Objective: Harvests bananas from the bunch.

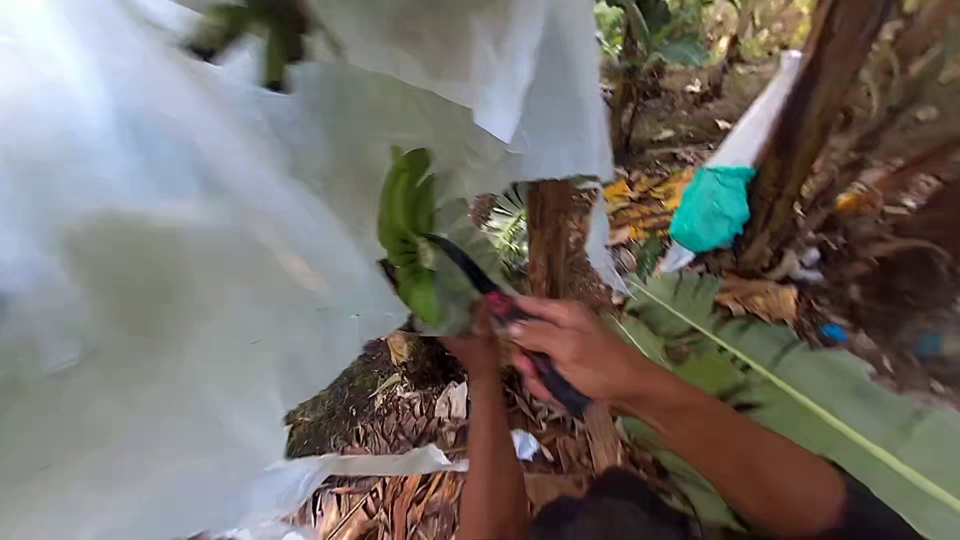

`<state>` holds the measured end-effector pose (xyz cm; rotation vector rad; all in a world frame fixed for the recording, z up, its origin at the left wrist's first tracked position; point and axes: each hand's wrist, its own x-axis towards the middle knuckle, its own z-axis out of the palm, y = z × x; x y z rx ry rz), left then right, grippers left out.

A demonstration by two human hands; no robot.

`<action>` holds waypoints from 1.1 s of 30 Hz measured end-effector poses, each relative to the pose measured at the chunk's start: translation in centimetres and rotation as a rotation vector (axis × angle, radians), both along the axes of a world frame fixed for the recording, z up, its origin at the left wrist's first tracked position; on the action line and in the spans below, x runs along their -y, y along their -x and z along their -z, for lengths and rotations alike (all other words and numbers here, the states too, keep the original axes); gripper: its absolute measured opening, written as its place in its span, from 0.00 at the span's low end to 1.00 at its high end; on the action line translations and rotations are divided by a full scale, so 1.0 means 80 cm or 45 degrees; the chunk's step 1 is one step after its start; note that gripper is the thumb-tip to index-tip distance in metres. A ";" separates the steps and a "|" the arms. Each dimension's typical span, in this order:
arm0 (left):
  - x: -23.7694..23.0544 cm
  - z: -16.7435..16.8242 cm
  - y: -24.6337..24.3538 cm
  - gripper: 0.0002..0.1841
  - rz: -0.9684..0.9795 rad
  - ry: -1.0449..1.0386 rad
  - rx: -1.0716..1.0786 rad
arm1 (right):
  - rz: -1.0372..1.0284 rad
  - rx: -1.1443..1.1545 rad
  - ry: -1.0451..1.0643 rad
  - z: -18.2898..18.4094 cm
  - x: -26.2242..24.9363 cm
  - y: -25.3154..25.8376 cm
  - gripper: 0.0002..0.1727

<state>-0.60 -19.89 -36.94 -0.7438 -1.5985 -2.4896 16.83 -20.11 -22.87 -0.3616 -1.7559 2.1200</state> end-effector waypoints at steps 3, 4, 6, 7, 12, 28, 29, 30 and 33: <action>-0.009 0.061 0.032 0.50 0.095 0.174 -0.038 | -0.054 0.014 0.081 0.037 0.016 -0.021 0.21; -0.020 0.079 0.049 0.53 0.143 0.313 -0.039 | 0.022 0.025 0.092 0.050 0.015 -0.032 0.21; -0.006 0.133 0.056 0.49 0.223 0.620 0.117 | 0.273 0.134 0.208 0.098 -0.004 -0.050 0.23; -0.005 0.159 0.055 0.42 0.279 0.711 0.216 | 0.418 0.171 0.292 0.128 -0.024 -0.060 0.24; 0.015 0.310 -0.030 0.23 0.484 1.425 0.690 | 0.877 0.442 0.610 0.272 -0.078 -0.196 0.26; -0.197 0.423 -0.345 0.69 1.623 2.218 -0.665 | 1.908 0.721 1.193 0.432 -0.032 -0.501 0.17; -0.200 0.424 -0.353 0.70 1.667 2.270 -0.718 | 1.918 0.741 1.181 0.433 -0.040 -0.509 0.17; -0.200 0.425 -0.357 0.68 1.702 2.335 -0.778 | 1.923 0.752 1.183 0.437 -0.049 -0.517 0.17; -0.184 0.445 -0.344 0.54 1.761 2.490 -0.829 | 1.926 0.788 1.216 0.455 -0.075 -0.537 0.16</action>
